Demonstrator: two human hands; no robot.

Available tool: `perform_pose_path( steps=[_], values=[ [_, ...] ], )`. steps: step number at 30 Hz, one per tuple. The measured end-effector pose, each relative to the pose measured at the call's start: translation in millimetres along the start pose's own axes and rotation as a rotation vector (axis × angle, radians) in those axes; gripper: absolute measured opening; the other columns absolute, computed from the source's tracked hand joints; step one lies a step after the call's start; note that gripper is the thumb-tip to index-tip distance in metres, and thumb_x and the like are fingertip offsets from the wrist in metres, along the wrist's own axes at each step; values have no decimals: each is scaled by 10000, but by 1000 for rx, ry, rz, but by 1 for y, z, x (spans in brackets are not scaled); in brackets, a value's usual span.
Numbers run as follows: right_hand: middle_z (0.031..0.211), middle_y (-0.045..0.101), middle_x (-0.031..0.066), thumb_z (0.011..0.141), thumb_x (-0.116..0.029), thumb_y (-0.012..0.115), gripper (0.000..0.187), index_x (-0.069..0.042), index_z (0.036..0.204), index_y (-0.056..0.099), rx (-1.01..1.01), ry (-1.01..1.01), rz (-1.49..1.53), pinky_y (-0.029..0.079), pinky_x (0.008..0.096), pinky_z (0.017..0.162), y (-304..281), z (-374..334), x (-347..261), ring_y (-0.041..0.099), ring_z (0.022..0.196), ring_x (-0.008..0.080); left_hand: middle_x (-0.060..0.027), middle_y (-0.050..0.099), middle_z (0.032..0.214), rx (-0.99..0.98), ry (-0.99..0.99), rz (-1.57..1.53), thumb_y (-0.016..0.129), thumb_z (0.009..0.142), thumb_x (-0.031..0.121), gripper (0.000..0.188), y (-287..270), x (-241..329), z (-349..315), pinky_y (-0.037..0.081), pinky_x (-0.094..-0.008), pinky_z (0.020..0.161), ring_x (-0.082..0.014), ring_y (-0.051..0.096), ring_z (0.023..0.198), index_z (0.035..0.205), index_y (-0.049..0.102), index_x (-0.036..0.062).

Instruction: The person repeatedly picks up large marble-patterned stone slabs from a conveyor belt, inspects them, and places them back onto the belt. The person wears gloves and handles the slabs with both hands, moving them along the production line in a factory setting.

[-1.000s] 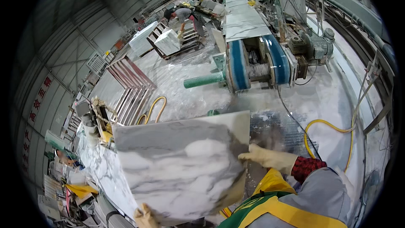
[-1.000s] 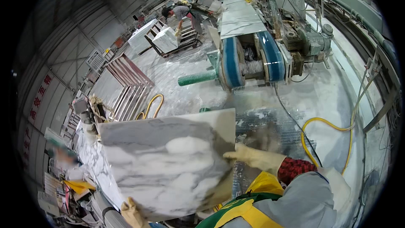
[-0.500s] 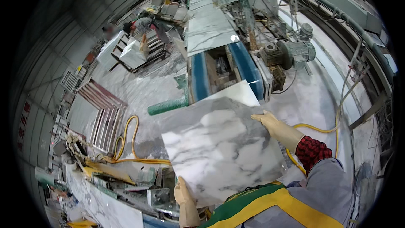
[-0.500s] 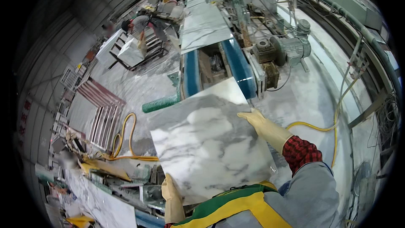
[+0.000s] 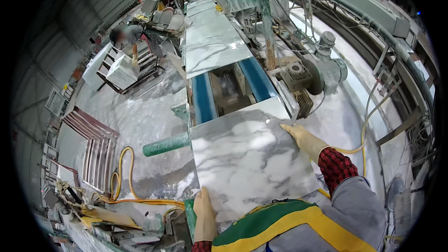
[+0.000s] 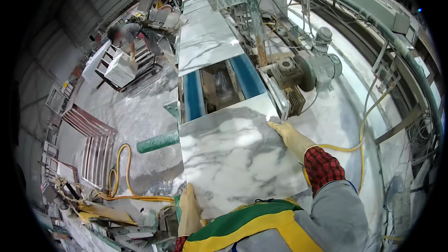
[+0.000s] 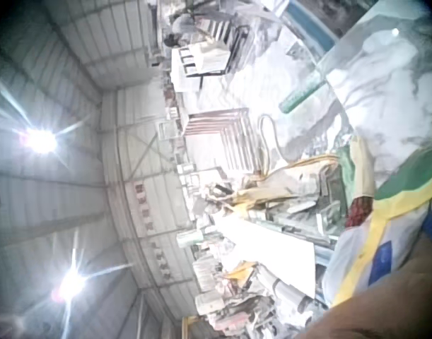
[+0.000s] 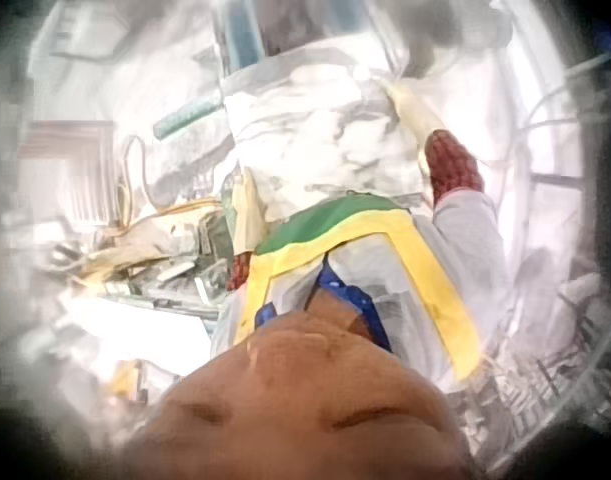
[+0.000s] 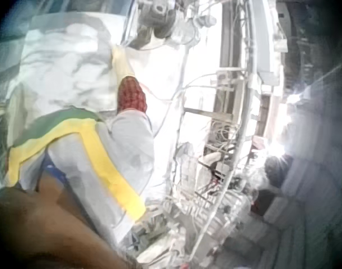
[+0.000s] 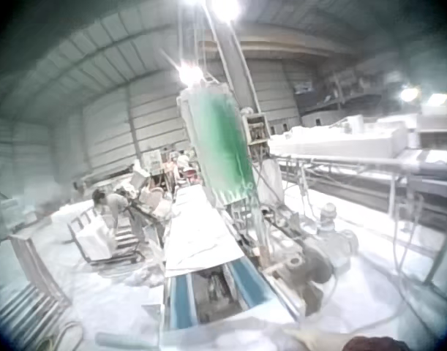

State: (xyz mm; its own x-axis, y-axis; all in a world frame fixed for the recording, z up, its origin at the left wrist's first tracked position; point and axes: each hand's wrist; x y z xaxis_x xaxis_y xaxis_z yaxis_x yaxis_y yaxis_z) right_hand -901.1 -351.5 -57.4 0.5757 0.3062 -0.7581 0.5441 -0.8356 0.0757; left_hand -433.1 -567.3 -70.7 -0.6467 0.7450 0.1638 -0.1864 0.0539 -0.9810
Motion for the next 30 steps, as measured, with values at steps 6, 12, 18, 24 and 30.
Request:
perform_pose_path(
  steps=[6, 12, 18, 24, 30],
  values=[
    [1580, 641, 180, 1081, -365, 726, 576, -88, 1579, 639, 106, 37, -132, 464, 538, 1201, 37, 38, -44, 593, 1441, 320, -255, 782, 1230, -240, -604, -614, 441, 1148, 441, 561, -53, 21, 106, 541, -518, 1003, -442, 722, 1160, 1311, 735, -8],
    [1480, 708, 171, 1125, -471, 645, 542, -38, 1446, 704, -109, 169, -99, 571, 444, 1089, -36, 44, -2, 675, 1373, 290, -248, 777, 1281, -357, -669, -749, 345, 1146, 593, 736, -28, -5, 153, 528, -520, 1031, -444, 716, 1189, 1297, 750, -2],
    [1230, 796, 206, 1164, -358, 618, 441, -12, 1433, 664, -118, 396, 414, 666, 438, 945, -20, -54, 30, 795, 1020, 298, -249, 746, 1324, -365, -783, -1063, 519, 1152, 432, 520, 5, -31, 188, 583, -488, 1001, -397, 736, 1181, 1428, 666, 17],
    [1357, 751, 166, 1119, -309, 710, 454, -97, 1510, 621, -474, 352, 595, 662, 495, 976, -63, -28, 89, 760, 1134, 316, -55, 787, 1047, -616, -918, -1408, 608, 1136, 457, 446, -24, -43, 192, 540, -300, 619, -136, 717, 783, 1327, 714, 68],
    [847, 607, 11, 1066, -285, 798, 218, -113, 1151, 692, 38, 267, 573, 558, 294, 643, 4, 6, 19, 619, 737, 151, -66, 748, 900, -324, -1027, -1579, 692, 1101, 422, 379, 10, -30, 201, 514, -289, 574, -149, 677, 652, 1124, 681, 44]
  ],
)
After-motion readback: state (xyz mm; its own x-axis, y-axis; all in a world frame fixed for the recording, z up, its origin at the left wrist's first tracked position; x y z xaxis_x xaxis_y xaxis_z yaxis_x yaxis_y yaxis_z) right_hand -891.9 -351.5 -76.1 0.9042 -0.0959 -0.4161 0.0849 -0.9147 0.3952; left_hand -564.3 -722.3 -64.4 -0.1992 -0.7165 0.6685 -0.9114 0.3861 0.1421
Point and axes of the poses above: each hand's wrist, its own z-axis towards the middle knuckle, its own y-axis out of the palm, x = y × z
